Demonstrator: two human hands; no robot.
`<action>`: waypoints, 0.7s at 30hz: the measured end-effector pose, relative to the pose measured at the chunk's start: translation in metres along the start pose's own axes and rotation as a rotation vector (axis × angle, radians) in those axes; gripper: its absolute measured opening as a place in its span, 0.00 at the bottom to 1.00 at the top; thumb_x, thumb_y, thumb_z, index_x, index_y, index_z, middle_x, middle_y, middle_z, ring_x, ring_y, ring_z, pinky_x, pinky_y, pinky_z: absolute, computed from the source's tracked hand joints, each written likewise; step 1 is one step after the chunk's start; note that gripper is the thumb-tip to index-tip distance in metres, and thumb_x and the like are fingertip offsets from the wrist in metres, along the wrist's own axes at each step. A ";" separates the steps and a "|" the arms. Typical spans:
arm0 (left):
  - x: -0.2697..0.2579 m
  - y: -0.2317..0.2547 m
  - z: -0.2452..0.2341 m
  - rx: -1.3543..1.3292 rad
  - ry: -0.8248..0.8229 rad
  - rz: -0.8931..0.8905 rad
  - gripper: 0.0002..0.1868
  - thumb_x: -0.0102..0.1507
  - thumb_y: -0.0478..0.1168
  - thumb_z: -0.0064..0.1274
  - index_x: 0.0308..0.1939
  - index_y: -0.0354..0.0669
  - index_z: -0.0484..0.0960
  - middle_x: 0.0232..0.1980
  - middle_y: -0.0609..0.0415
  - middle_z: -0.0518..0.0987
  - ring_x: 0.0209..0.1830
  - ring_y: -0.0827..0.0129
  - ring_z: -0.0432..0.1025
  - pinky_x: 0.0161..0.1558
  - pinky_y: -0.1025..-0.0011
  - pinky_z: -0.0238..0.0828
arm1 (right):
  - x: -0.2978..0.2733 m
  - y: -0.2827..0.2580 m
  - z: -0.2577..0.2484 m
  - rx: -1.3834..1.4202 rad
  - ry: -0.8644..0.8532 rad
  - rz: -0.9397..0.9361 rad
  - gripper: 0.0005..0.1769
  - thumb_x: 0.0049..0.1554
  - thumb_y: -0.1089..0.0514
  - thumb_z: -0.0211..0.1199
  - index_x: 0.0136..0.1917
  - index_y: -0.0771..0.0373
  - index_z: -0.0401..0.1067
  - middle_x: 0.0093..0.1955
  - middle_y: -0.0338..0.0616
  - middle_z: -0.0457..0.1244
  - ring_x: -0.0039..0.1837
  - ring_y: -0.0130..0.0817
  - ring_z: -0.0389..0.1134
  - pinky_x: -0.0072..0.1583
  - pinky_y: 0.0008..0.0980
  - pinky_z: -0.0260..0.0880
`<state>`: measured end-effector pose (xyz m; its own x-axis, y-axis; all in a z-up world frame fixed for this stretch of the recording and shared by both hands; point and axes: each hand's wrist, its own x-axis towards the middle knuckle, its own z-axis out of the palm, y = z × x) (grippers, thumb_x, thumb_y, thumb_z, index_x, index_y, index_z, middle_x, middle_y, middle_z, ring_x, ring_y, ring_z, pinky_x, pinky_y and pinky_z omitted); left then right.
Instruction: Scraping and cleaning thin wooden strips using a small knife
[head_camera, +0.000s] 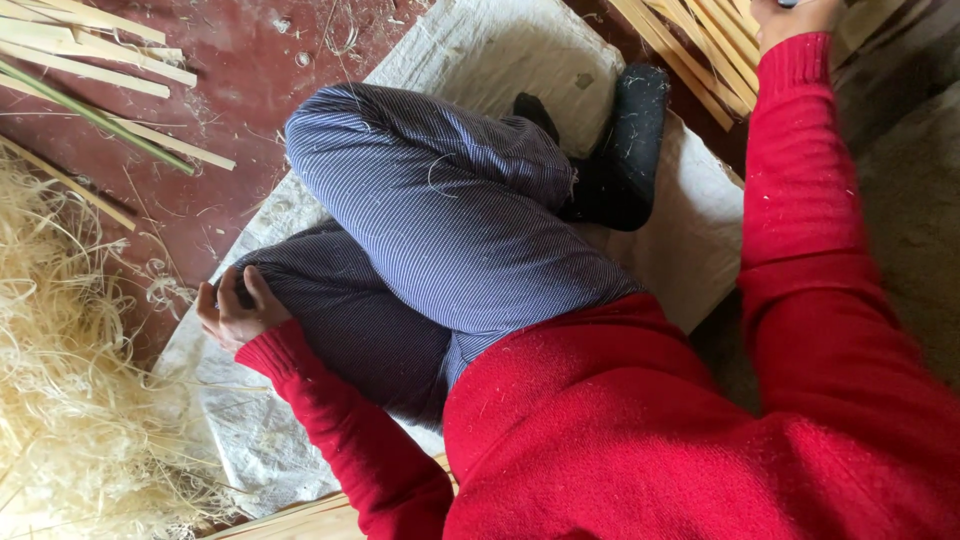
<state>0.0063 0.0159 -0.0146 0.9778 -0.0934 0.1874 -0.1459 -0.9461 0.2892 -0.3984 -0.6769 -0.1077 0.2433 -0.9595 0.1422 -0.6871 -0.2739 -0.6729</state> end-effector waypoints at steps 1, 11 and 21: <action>0.000 0.000 0.000 -0.009 0.006 0.006 0.16 0.68 0.60 0.63 0.53 0.60 0.88 0.62 0.51 0.72 0.66 0.54 0.67 0.62 0.50 0.69 | 0.000 0.001 0.000 0.014 -0.001 0.018 0.17 0.49 0.67 0.76 0.48 0.56 0.74 0.43 0.35 0.72 0.39 0.24 0.74 0.36 0.28 0.78; -0.003 0.024 -0.016 -0.109 0.103 0.109 0.15 0.67 0.50 0.64 0.50 0.45 0.91 0.60 0.49 0.75 0.60 0.52 0.69 0.57 0.49 0.68 | 0.018 0.000 0.013 0.135 -0.011 0.114 0.12 0.49 0.65 0.77 0.45 0.54 0.80 0.40 0.32 0.76 0.33 0.20 0.71 0.28 0.30 0.73; -0.004 0.026 -0.016 -0.107 0.118 0.092 0.15 0.66 0.50 0.64 0.49 0.46 0.91 0.59 0.51 0.75 0.59 0.54 0.70 0.57 0.51 0.67 | -0.016 -0.097 -0.006 0.336 -0.216 0.375 0.15 0.59 0.69 0.73 0.41 0.52 0.72 0.35 0.32 0.67 0.28 0.16 0.60 0.28 0.22 0.59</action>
<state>-0.0033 -0.0036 0.0071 0.9361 -0.1355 0.3247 -0.2555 -0.8963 0.3625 -0.3398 -0.6357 -0.0402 0.1830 -0.9424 -0.2801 -0.5057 0.1542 -0.8488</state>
